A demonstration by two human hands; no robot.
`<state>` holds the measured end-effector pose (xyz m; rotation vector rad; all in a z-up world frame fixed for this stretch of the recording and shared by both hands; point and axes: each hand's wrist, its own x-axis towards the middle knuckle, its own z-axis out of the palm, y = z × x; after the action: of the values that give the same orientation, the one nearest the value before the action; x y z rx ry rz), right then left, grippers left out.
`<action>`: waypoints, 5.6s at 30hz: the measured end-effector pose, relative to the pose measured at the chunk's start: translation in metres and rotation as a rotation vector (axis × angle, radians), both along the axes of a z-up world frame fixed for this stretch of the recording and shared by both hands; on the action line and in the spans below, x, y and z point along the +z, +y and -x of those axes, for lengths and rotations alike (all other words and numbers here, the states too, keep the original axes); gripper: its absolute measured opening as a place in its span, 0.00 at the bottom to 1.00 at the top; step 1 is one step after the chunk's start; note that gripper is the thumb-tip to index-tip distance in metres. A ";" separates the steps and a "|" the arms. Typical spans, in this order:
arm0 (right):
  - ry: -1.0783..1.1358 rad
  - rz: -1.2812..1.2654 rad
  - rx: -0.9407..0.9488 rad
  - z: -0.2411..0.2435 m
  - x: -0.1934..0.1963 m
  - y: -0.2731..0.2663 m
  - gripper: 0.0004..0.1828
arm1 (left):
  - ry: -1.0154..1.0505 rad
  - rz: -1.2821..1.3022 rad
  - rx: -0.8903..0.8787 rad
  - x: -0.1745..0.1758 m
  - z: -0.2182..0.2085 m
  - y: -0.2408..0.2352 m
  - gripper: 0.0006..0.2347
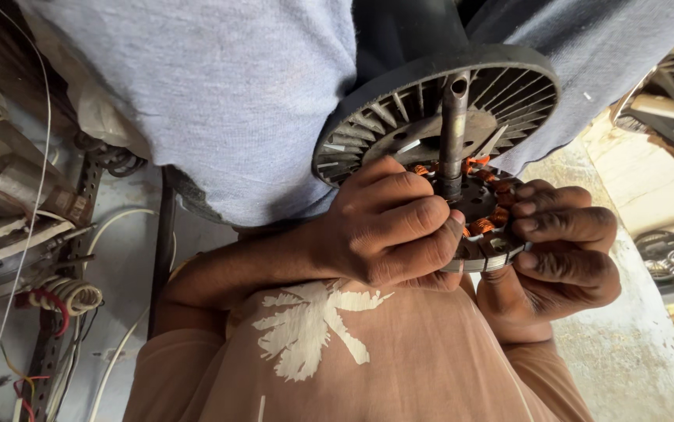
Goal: The person repairs a fan motor by hand, manipulating the internal copper coil and plastic casing while sitting on the floor.
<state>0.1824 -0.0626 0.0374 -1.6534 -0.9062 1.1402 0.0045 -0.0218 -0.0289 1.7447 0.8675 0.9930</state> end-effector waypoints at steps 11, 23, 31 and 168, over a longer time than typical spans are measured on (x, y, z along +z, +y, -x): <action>-0.392 -0.510 0.208 -0.011 -0.044 -0.014 0.12 | 0.052 -0.001 -0.002 -0.003 -0.001 -0.002 0.18; -0.204 -0.477 0.319 -0.021 -0.036 -0.018 0.11 | 0.182 -0.162 0.184 0.029 0.051 0.004 0.12; -0.069 -0.478 0.010 -0.017 -0.039 -0.040 0.12 | 0.607 -0.263 0.150 0.035 0.096 -0.013 0.07; -0.020 0.053 0.087 -0.013 -0.007 0.006 0.21 | 0.087 -0.072 -0.037 0.011 0.003 0.008 0.12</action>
<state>0.1959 -0.0565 0.0301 -1.6844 -0.9764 1.2179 0.0020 -0.0137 -0.0181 1.8699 0.8600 0.9404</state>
